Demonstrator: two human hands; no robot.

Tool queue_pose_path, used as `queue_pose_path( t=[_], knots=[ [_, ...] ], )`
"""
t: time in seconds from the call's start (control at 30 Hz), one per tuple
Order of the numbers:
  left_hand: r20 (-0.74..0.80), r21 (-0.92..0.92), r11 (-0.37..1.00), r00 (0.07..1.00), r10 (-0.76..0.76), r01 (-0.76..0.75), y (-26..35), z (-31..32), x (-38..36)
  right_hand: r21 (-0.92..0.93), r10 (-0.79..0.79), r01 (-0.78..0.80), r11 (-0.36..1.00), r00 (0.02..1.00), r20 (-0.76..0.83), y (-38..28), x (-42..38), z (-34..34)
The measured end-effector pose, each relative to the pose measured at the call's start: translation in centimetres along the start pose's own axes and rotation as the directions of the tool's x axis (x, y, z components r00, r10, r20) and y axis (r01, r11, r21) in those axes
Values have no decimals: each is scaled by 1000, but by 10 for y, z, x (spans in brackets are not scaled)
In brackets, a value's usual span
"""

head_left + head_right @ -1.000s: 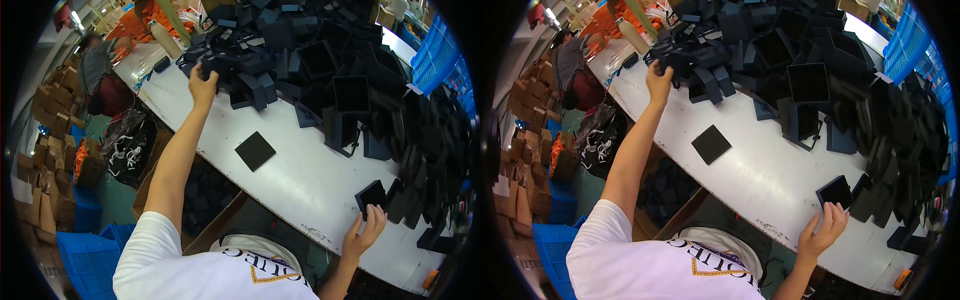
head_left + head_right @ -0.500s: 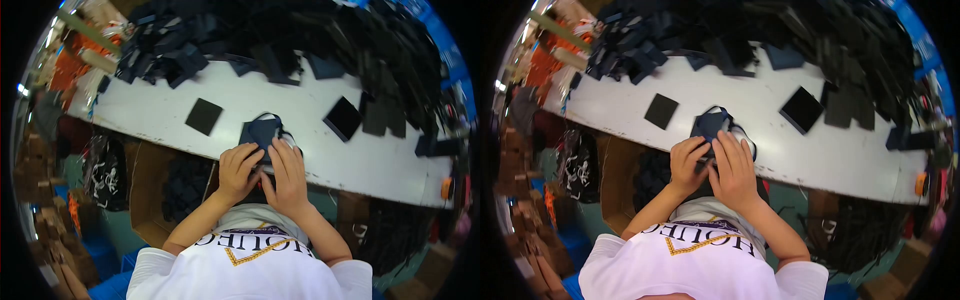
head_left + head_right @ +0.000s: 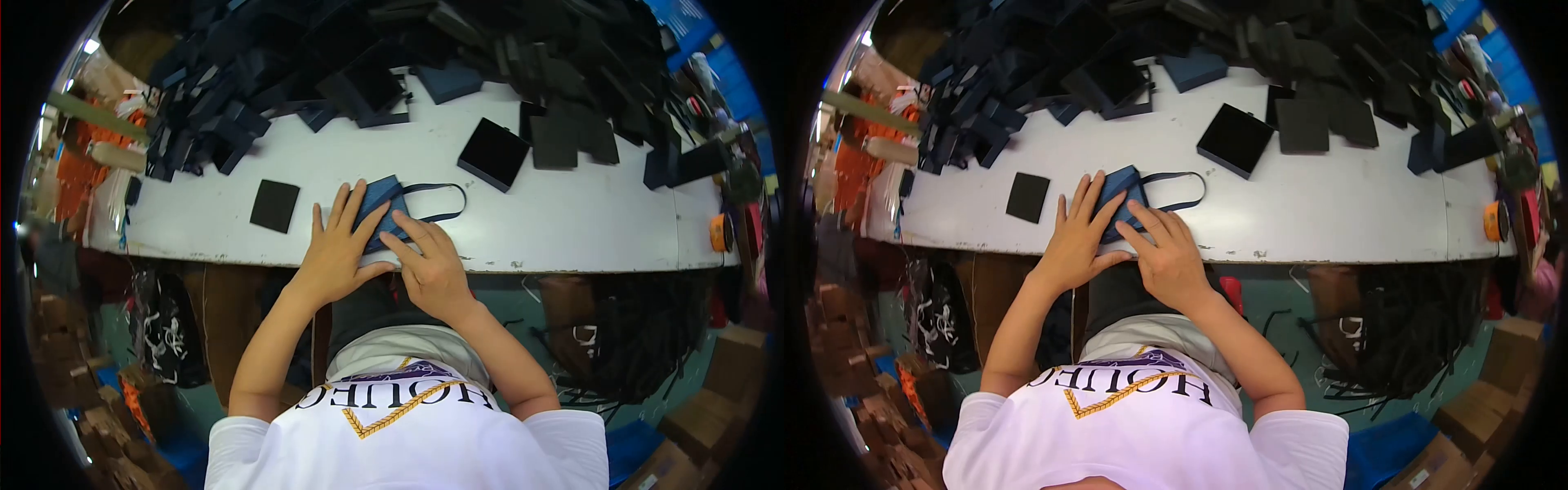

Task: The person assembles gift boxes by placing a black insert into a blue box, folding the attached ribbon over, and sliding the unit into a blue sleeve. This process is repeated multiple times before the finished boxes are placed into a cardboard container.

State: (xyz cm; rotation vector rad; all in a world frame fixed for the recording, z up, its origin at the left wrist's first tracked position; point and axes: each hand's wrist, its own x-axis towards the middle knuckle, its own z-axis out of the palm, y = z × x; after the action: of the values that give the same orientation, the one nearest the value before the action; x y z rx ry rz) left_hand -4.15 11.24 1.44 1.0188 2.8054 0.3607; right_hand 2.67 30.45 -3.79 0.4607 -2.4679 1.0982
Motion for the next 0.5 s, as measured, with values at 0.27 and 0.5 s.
queue_pose_path(
  t=[0.27,0.5],
  knots=[
    [-259,-321,943,966,-1,-85,-21,34,-4,-529,4,-82,845,989,-146,91,54,-116],
    [-287,-332,940,958,-20,-80,-28,28,-4,-564,83,380,733,773,628,124,119,-148]
  ],
)
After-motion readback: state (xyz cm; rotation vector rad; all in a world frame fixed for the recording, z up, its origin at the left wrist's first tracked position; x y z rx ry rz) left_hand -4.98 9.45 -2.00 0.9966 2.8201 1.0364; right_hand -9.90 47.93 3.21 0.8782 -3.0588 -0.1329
